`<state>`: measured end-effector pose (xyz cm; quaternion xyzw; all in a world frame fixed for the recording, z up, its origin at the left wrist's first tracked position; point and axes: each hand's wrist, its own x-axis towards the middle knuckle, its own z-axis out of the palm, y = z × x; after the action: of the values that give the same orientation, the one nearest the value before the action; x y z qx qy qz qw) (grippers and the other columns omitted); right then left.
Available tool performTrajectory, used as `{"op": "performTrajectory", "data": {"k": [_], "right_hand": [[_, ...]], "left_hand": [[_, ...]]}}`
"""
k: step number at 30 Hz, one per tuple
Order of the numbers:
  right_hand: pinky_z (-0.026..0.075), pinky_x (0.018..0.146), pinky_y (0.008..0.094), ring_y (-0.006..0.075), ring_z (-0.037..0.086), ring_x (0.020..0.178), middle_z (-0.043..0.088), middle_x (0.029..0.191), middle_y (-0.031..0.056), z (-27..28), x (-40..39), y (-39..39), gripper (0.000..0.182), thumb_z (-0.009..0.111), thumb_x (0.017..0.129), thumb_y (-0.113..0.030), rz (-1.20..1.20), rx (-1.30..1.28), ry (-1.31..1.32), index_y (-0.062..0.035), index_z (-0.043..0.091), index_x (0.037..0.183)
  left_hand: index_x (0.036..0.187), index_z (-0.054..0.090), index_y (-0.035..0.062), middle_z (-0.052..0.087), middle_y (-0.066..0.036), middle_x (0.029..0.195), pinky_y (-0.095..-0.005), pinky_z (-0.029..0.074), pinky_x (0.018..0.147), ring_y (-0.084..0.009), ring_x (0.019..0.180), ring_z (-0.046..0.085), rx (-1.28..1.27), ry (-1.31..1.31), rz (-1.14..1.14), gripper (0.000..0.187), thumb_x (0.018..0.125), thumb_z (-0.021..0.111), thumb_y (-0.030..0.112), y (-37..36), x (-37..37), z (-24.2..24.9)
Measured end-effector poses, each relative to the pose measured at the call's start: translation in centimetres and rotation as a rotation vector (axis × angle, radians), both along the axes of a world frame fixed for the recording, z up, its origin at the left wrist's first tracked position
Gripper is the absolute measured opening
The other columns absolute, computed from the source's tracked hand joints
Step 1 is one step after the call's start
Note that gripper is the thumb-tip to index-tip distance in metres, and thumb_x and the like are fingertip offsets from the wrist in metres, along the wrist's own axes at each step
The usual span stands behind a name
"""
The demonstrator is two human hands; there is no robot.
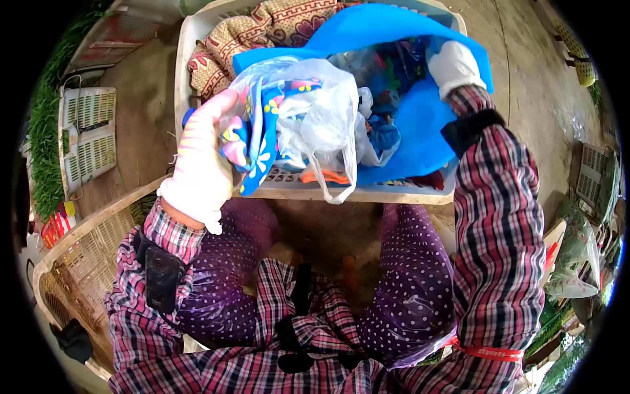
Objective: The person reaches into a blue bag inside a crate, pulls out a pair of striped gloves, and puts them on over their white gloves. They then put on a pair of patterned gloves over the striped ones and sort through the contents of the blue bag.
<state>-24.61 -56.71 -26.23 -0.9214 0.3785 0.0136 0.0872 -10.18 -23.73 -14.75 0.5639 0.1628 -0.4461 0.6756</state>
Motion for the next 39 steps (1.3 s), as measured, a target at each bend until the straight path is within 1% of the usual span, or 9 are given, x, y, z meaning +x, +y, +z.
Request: {"op": "performTrajectory", "data": {"k": [3,7,15,20,27,29,31,34,39], "right_hand": [[0.048,0.074,0.0467,0.0416,0.06,0.081,0.064,0.085,0.0242,0.5,0.8,1.2,0.041,0.059,0.086,-0.04,0.086,-0.084,0.014,-0.0003,0.068,0.09],[0.048,0.083,0.0433,0.0375,0.06,0.094,0.065,0.102,0.0196,-2.3,1.4,1.8,0.036,0.063,0.084,-0.035,0.248,-0.204,-0.234,-0.0067,0.065,0.107],[0.046,0.07,0.0405,0.033,0.062,0.076,0.062,0.077,0.021,9.6,-1.3,3.8,0.033,0.061,0.082,-0.029,0.105,0.173,-0.108,0.0025,0.063,0.089],[0.048,0.037,0.0245,0.0115,0.057,0.051,0.06,0.08,0.0075,17.8,-7.0,5.6,0.028,0.057,0.088,-0.017,-0.374,1.121,-0.556,-0.0031,0.051,0.112],[0.048,0.051,0.0257,0.012,0.059,0.067,0.062,0.102,0.0125,19.8,-7.4,10.7,0.057,0.063,0.083,-0.003,-0.25,1.612,-0.76,-0.0062,0.041,0.135],[0.051,0.057,0.0314,0.0181,0.064,0.074,0.064,0.101,0.0132,18.3,-5.9,13.8,0.063,0.067,0.08,-0.007,-0.151,1.442,-0.58,-0.0087,0.041,0.137],[0.052,0.066,0.0362,0.0269,0.066,0.084,0.065,0.103,0.0147,13.6,-4.4,14.9,0.07,0.07,0.077,-0.014,0.563,0.584,-0.471,-0.013,0.039,0.14],[0.052,0.068,0.0422,0.0327,0.065,0.083,0.066,0.097,0.0149,10.8,-1.8,15.5,0.075,0.068,0.071,-0.022,0.529,0.389,0.125,-0.0188,0.038,0.14],[0.052,0.071,0.0437,0.032,0.066,0.085,0.068,0.093,0.0144,7.3,0.3,12.3,0.059,0.058,0.077,-0.016,0.364,0.325,0.257,-0.0182,0.043,0.134]], "left_hand": [[0.106,0.061,0.0095,0.061,-0.004,0.088,-0.026,0.049,0.06,-0.0162,0.074,0.059,-0.079,0.208,0.091,0.023,0.089,0.057,0.026,-1.5,-0.4,1.5],[0.113,0.055,0.0055,0.059,-0.008,0.109,-0.0424,0.051,0.086,-0.0223,0.102,0.055,-0.321,0.298,-0.023,0.03,0.092,0.051,0.026,-1.4,-0.9,0.3],[0.114,0.051,-0.0036,0.054,-0.014,0.116,-0.0496,0.044,0.098,-0.0293,0.11,0.053,-0.363,0.201,-0.124,0.035,0.091,0.051,0.023,-3.1,-1.9,0.3],[0.125,0.047,-0.0001,0.042,-0.017,0.137,-0.0504,0.038,0.103,-0.0327,0.128,0.038,-0.298,0.163,-0.189,0.038,0.095,0.05,0.024,-3.1,-3.2,-0.7],[0.13,0.042,-0.002,0.043,-0.019,0.133,-0.047,0.04,0.101,-0.0327,0.121,0.046,-0.31,0.091,-0.221,0.048,0.092,0.054,0.026,-3.1,-4.1,-1.7],[0.125,0.048,-0.0001,0.051,-0.014,0.121,-0.0418,0.046,0.093,-0.0261,0.108,0.053,-0.28,0.077,-0.204,0.041,0.092,0.053,0.024,-2.7,-4.3,-1.8],[0.121,0.053,0.0027,0.055,-0.01,0.112,-0.0356,0.048,0.086,-0.019,0.097,0.055,-0.253,0.055,-0.176,0.035,0.092,0.053,0.023,-2.0,-4.2,-2.1],[0.122,0.055,0.006,0.057,-0.005,0.114,-0.0299,0.05,0.071,-0.0135,0.092,0.056,-0.145,-0.06,-0.268,0.033,0.094,0.049,0.023,-0.8,-3.5,-2.1],[0.126,0.054,0.0099,0.049,-0.001,0.131,-0.0251,0.05,0.06,-0.0123,0.103,0.054,0.096,-0.179,-0.468,0.034,0.095,0.045,0.022,0.1,-2.0,-1.0]]}}
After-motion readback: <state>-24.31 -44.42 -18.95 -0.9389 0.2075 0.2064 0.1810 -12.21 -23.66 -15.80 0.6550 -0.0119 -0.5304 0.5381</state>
